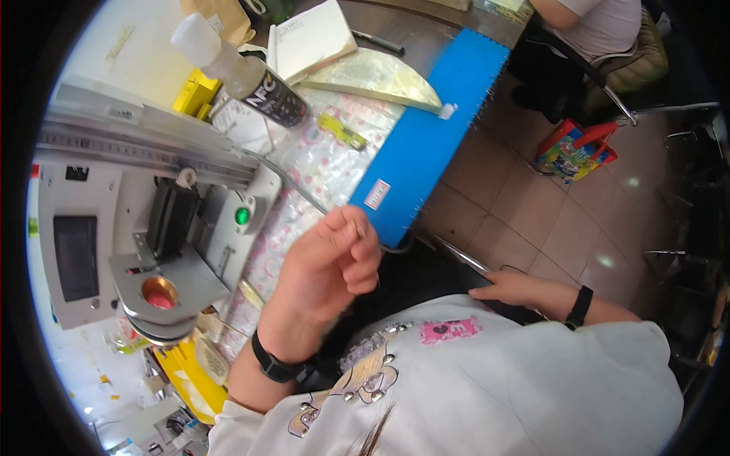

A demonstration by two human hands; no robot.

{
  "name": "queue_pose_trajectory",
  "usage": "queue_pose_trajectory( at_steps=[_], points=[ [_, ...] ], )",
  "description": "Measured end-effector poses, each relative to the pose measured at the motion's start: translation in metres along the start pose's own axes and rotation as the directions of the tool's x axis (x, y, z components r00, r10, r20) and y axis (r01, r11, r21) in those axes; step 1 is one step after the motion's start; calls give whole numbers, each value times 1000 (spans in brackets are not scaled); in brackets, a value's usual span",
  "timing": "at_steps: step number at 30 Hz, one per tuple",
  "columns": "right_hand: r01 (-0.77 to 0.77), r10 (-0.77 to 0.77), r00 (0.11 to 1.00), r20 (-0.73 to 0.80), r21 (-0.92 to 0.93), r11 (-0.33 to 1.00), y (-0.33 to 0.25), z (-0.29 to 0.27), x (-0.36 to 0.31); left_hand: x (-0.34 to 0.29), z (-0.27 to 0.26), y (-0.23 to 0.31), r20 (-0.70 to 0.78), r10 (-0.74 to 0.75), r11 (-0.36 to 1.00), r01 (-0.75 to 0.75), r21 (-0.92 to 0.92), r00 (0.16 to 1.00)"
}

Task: Assemble and glue small electronic components using specialized machinery and hand tools on a production line.

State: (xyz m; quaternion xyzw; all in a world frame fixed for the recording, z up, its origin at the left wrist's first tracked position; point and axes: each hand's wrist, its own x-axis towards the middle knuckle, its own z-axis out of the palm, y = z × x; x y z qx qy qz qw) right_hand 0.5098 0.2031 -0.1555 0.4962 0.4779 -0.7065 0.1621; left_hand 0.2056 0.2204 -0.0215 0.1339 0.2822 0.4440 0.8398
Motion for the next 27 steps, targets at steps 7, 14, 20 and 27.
queue_pose_trajectory(
  at_steps=[7, 14, 20, 27],
  points=[
    [-172, 156, 982, -108, -160, 972, -9, 9, -28, -14, 34, 44, -147, -181, 983, 177, -39, 972],
    [-138, 155, 981, -119, 140, 981, 13, -5, -36, -39, 44, 77, 97, -10, 996, 19, -92, 995],
    [27, -41, 990, -136, -104, 994, 27, -12, -40, -74, 66, 59, 199, 206, 976, -217, 32, 958],
    [618, -966, 237, -99, -752, 229, -58, -15, -68, -86, 118, 7, 137, 317, 946, -324, 31, 939]
  ],
)
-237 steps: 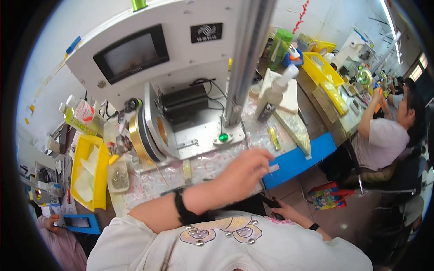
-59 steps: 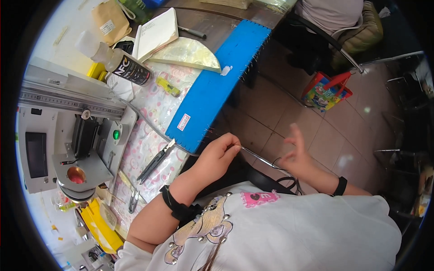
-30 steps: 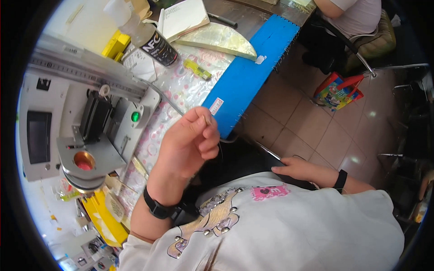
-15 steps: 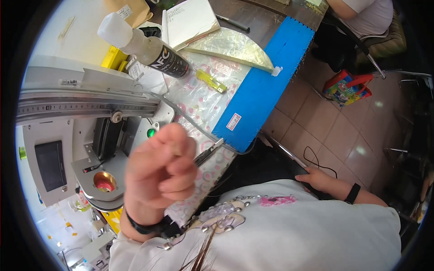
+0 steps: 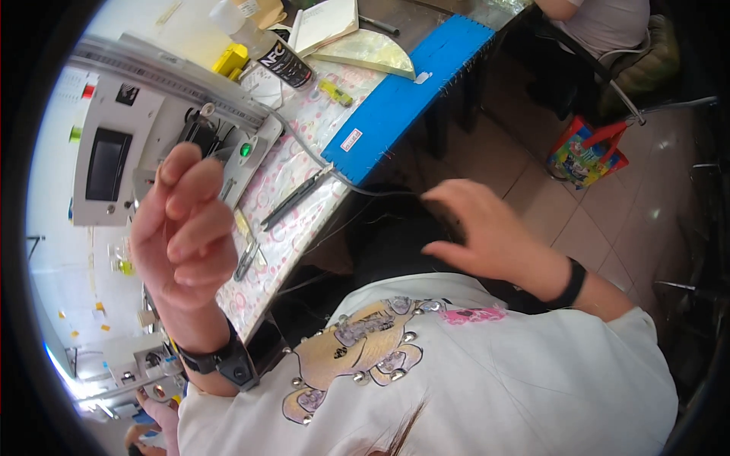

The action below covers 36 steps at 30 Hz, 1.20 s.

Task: Assemble and glue small electronic components using specialized machinery and hand tools on a production line.

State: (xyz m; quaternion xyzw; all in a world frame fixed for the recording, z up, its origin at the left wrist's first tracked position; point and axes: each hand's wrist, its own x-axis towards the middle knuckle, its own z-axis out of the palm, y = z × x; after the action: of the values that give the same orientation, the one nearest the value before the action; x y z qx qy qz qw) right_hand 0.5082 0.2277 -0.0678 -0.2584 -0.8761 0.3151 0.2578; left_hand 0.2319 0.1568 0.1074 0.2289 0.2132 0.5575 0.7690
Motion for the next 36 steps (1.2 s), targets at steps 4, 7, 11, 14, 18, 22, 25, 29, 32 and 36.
queue_pose_trajectory(
  at_steps=[4, 7, 11, 14, 18, 22, 25, 29, 32, 36],
  points=[
    [303, -288, 952, -105, 181, 936, -41, 30, 34, 3, 11, -8, 92, 30, 993, -19, -116, 995],
    [371, -350, 929, -123, 326, 870, -64, 48, 41, 14, 16, -22, 100, 38, 994, -28, -102, 994],
    [172, -332, 923, 194, 566, 807, -58, 57, 43, 16, 9, -28, 94, 52, 989, -38, -146, 994],
    [-346, -42, 884, 466, 711, 612, -46, 6, 28, 11, 3, -21, 100, 66, 985, -49, -166, 993],
    [-202, 178, 979, 95, 472, 858, -32, -58, 9, 2, -12, -17, 84, 71, 984, -56, -170, 994],
    [-255, 259, 959, -115, 48, 966, -37, -116, 2, 6, -20, -22, 36, 81, 984, -74, -163, 996],
    [-227, 257, 929, -267, 138, 964, -32, -150, -7, 9, -22, -27, 32, 96, 986, -91, -138, 995],
    [-275, 336, 842, -422, 200, 940, -22, -206, -25, 13, -13, -45, -50, 69, 994, -64, 94, 996],
    [-266, 288, 922, -259, 118, 957, 5, -218, -37, 7, -7, -58, -354, -89, 832, 265, 487, 931],
    [-575, 584, 804, -110, -389, 720, 25, -192, -54, -13, -6, -60, -169, 102, -102, 179, 979, 980]
  ],
)
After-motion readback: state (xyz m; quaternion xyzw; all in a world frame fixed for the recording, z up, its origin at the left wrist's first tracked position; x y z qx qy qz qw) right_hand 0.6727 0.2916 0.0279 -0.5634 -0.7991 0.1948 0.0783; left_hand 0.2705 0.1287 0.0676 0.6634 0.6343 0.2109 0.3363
